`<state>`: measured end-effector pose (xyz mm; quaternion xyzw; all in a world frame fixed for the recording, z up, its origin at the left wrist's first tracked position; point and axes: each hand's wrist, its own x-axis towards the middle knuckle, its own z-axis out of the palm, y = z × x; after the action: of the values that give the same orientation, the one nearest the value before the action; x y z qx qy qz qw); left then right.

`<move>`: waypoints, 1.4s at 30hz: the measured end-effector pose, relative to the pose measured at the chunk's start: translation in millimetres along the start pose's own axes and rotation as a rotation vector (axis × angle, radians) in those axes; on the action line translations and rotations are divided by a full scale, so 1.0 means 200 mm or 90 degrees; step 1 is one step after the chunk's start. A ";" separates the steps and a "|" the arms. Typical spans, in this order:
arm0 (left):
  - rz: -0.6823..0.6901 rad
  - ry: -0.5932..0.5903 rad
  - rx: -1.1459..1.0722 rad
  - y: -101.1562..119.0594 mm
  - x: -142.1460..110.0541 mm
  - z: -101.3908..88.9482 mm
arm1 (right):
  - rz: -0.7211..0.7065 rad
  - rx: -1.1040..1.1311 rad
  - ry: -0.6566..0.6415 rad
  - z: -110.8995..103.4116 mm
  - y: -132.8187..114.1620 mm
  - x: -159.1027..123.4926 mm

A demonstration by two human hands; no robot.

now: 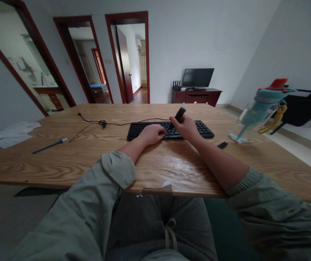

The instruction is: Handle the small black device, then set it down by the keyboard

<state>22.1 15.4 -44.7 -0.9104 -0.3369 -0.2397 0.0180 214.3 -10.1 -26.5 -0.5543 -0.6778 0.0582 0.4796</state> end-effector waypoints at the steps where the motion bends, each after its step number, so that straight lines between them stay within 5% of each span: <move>1: 0.005 -0.002 -0.005 0.00 0.00 0.00 | -0.008 0.005 -0.007 0.00 0.00 0.00; 7: -0.016 0.027 -0.032 0.03 -0.01 -0.03 | -0.060 0.043 -0.005 -0.01 -0.03 -0.02; 14: -0.033 0.057 -0.050 0.06 -0.01 -0.06 | -0.011 0.059 0.045 -0.01 -0.02 -0.01; 42: -0.122 0.136 -0.051 0.06 -0.03 -0.10 | 0.007 0.199 0.011 -0.02 0.02 0.00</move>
<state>17.5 -0.4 -28.4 -0.8433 -0.4087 -0.3490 -0.0052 220.3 -10.0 -26.3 -0.4771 -0.6533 0.1608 0.5654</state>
